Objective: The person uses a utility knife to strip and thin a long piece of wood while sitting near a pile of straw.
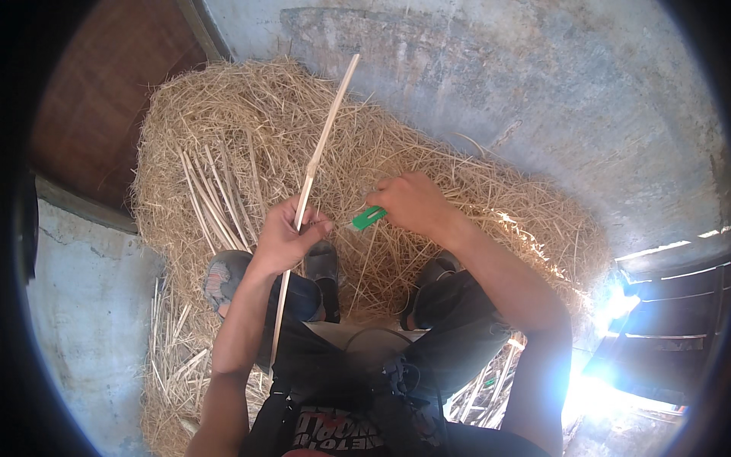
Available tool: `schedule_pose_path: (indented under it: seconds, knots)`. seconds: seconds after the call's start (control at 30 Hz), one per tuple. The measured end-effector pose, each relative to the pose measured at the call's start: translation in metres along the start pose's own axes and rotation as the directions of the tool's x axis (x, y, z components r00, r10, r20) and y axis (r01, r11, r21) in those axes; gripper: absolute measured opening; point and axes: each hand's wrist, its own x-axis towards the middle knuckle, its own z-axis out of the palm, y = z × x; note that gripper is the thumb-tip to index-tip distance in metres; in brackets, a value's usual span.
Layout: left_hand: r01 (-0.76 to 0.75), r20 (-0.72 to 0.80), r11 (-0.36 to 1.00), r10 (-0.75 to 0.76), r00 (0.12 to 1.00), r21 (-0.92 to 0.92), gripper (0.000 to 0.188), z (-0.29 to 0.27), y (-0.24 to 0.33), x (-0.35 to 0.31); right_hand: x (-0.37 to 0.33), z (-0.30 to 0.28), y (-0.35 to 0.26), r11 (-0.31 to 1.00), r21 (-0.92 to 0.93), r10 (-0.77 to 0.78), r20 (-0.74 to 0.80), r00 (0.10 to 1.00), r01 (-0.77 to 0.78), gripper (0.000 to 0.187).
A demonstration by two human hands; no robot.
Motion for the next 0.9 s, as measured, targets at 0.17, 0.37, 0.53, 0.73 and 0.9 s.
schedule_pose_path:
  seconds: [0.17,0.37,0.53,0.73,0.9]
  knots:
    - [0.059,0.036,0.974,-0.068,0.997,0.217,0.024,0.009,0.007,-0.002,0.001,0.001,-0.002,1.000,-0.009,-0.010,0.019,1.000,0.011,0.032]
    - [0.058,0.051,0.970,-0.072,0.996,0.235,0.025,0.009,0.005,-0.002,0.002,0.002,-0.004,0.999,0.001,-0.034,0.006,0.999,0.034,0.030]
    - [-0.010,0.064,0.980,-0.003,0.998,0.199,0.028,0.008,0.003,-0.003,0.003,-0.002,-0.009,0.998,-0.003,-0.063,-0.011,0.998,0.063,0.020]
    - [0.009,0.064,0.976,-0.024,0.998,0.218,0.030,0.003,0.015,-0.003,0.003,0.007,-0.002,0.999,-0.029,-0.046,-0.022,0.999,0.045,0.027]
    - [0.017,0.005,0.991,-0.018,1.000,0.130,0.028,-0.003,0.005,-0.004,0.001,0.007,0.009,0.999,-0.029,0.032,-0.043,0.999,-0.033,0.028]
